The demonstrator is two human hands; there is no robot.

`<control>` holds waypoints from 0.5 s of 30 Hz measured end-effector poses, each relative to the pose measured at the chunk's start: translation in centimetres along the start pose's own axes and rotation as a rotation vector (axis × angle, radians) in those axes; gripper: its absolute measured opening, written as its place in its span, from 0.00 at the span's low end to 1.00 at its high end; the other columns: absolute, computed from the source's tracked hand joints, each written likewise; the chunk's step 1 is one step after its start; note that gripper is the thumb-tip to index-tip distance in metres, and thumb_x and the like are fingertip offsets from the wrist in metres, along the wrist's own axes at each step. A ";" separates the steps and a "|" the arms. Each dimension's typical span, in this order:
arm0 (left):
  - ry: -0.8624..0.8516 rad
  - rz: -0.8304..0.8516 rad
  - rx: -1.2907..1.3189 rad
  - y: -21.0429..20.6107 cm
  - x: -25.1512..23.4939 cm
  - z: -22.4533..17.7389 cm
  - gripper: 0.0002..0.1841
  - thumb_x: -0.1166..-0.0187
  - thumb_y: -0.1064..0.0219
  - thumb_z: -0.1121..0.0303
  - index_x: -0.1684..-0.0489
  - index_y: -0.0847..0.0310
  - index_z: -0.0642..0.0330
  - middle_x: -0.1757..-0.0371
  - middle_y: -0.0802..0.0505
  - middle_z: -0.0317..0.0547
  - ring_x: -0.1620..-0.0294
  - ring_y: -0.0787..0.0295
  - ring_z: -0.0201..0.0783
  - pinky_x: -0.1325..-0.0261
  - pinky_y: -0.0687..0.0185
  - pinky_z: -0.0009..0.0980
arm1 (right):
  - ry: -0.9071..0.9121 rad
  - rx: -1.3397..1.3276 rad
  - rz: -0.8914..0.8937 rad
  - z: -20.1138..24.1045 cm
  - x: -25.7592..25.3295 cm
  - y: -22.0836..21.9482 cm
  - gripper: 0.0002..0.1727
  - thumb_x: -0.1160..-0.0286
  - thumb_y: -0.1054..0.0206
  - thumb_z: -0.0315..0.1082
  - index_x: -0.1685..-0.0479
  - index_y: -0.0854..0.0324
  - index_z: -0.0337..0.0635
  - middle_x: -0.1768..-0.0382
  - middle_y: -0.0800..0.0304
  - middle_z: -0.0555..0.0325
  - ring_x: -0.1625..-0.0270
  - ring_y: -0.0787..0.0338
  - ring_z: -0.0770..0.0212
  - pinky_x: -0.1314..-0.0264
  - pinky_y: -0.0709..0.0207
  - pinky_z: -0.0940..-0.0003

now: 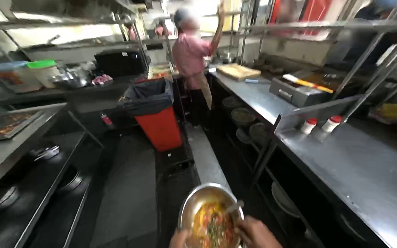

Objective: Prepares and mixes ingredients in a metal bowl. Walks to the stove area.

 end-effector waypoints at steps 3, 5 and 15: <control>0.013 -0.076 0.038 -4.0 -1.7 -3.4 0.21 0.14 0.50 0.75 0.23 0.37 0.74 0.45 0.13 0.60 0.50 0.11 0.42 0.47 0.12 0.39 | 0.066 -0.113 0.017 -2.3 -3.4 4.7 0.16 0.13 0.40 0.36 0.41 0.11 0.39 0.45 0.08 0.43 0.40 0.08 0.48 0.30 0.19 0.50; -0.010 -0.046 0.095 -6.8 -3.7 -5.9 0.22 0.14 0.52 0.74 0.22 0.39 0.72 0.45 0.12 0.58 0.50 0.09 0.41 0.48 0.09 0.38 | 0.092 -0.150 -0.059 -3.6 -5.8 9.1 0.16 0.13 0.40 0.37 0.37 0.12 0.42 0.42 0.09 0.47 0.39 0.09 0.53 0.30 0.18 0.54; 0.028 0.002 0.095 -15.5 -12.4 -14.0 0.26 0.12 0.49 0.71 0.16 0.46 0.66 0.41 0.13 0.58 0.47 0.08 0.42 0.49 0.08 0.37 | 0.313 0.589 -0.343 -2.7 -19.0 19.4 0.13 0.29 0.23 0.39 0.47 0.07 0.56 0.25 0.18 0.46 0.32 0.15 0.37 0.35 0.23 0.37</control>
Point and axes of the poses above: each hand's wrist, its own x-axis away from the middle knuckle, its own y-axis out of the back of the hand, z = x × y, the point moved 10 cm from there along -x, towards the middle knuckle
